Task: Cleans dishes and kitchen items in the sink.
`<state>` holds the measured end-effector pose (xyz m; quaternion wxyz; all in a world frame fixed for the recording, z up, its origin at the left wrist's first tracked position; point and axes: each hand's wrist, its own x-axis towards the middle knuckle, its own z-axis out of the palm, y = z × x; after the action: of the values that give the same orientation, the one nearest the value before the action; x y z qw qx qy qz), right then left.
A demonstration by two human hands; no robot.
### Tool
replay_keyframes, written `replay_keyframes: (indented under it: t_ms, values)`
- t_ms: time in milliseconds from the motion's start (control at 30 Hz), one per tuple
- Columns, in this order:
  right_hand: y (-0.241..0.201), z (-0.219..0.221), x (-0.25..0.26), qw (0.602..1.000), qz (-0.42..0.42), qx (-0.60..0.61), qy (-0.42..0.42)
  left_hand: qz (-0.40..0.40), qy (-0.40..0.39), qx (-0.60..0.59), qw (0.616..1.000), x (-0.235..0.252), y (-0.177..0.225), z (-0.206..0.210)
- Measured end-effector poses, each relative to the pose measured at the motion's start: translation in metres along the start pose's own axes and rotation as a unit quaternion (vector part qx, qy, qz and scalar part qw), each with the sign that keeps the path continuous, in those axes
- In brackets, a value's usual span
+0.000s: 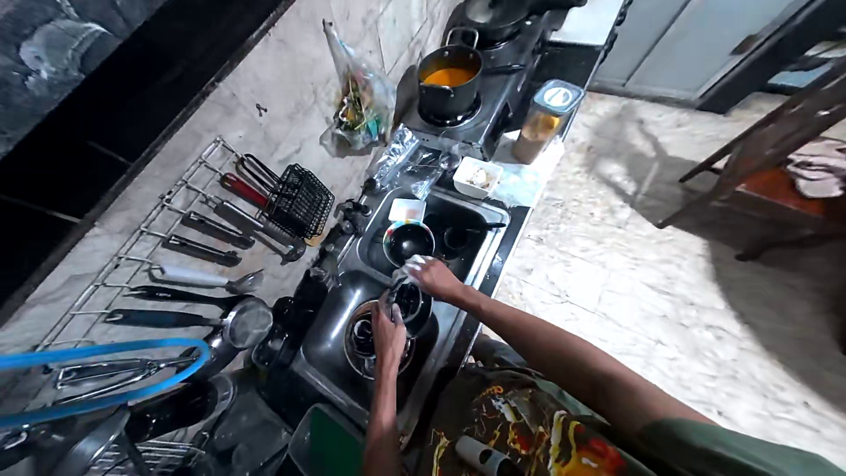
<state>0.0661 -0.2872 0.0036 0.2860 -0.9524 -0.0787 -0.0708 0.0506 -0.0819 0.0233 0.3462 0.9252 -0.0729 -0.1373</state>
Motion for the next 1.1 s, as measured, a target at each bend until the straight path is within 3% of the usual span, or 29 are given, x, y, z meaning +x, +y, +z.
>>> replay_keyframes:
  t_ms: [100,167,333,433,500,567,633,700,767,867,933,1000,1100]
  values:
    - [-0.003,0.020,-0.006,0.989,0.111,0.066,0.068,-0.035,0.026,-0.195,0.980,-0.003,-0.001,0.011]
    - [-0.007,0.037,-0.018,0.986,0.125,0.079,0.080,-0.049,0.026,-0.274,0.960,-0.004,-0.004,0.021]
    - [-0.034,0.050,-0.034,0.968,0.145,0.198,-0.058,-0.040,0.023,-0.270,0.962,-0.010,-0.010,0.034]
    - [-0.040,0.055,-0.041,0.952,0.082,0.276,-0.105,-0.058,0.051,-0.261,0.962,-0.004,-0.015,0.031]
    - [-0.036,0.044,-0.041,0.959,0.054,0.212,-0.181,-0.075,0.066,-0.234,0.967,0.001,-0.024,0.019]
    - [-0.031,0.034,-0.035,0.965,0.092,0.098,-0.224,-0.083,0.043,-0.207,0.974,-0.002,-0.026,0.013]
    - [-0.034,0.043,-0.036,0.971,0.132,0.073,-0.183,-0.082,-0.013,-0.208,0.975,-0.012,-0.021,0.019]
    - [-0.048,0.056,-0.045,0.965,0.127,0.173,-0.152,-0.084,-0.026,-0.219,0.972,-0.013,-0.024,0.028]
    - [-0.061,0.059,-0.061,0.934,0.102,0.269,-0.213,-0.112,-0.007,-0.231,0.966,-0.009,-0.042,0.020]
    - [-0.063,0.057,-0.069,0.939,-0.033,0.172,-0.297,-0.208,-0.004,-0.263,0.942,-0.004,-0.061,0.005]
    - [-0.067,0.062,-0.066,0.953,-0.094,0.091,-0.274,-0.280,-0.049,-0.323,0.903,-0.007,-0.066,0.004]
    - [-0.070,0.063,-0.053,0.963,-0.077,0.066,-0.252,-0.314,-0.095,-0.378,0.866,-0.003,-0.066,0.002]
    - [-0.070,0.066,-0.036,0.964,0.039,0.150,-0.217,-0.269,-0.123,-0.372,0.880,-0.010,-0.086,0.004]
